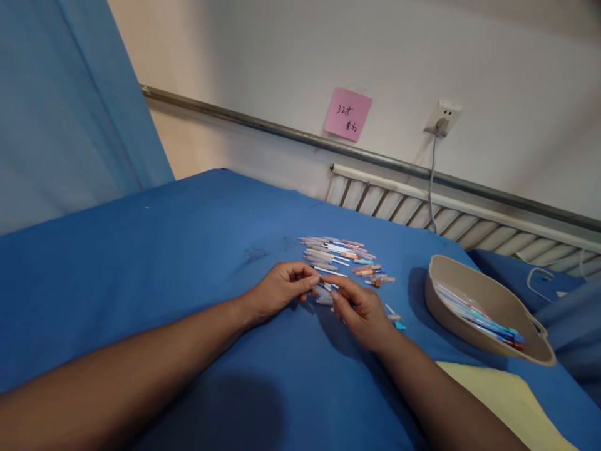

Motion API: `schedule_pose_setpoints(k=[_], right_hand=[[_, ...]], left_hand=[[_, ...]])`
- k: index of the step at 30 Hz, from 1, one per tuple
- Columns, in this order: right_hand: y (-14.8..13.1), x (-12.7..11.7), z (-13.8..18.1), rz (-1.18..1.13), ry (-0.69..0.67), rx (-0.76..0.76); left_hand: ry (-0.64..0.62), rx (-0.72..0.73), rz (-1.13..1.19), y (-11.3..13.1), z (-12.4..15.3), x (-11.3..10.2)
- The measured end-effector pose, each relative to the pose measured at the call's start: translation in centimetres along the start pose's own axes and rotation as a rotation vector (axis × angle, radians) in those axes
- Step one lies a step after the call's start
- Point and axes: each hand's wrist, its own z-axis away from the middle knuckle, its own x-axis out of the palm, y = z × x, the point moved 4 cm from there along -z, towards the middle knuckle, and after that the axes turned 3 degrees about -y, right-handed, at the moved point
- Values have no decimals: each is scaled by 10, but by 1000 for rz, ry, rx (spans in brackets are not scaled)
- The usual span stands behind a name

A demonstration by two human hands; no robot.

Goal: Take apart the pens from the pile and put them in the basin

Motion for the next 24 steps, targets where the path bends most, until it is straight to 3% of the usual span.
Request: schedule_pose_setpoints(k=[6, 16, 24], right_hand=[[-1, 1, 0, -9, 14, 4], [9, 3, -4, -560, -2, 241], [12, 3, -3, -804, -22, 328]], left_hand=[[9, -8, -9, 0, 0, -2], [-48, -42, -10, -4, 1, -2], [-21, -57, 2, -6, -1, -5]])
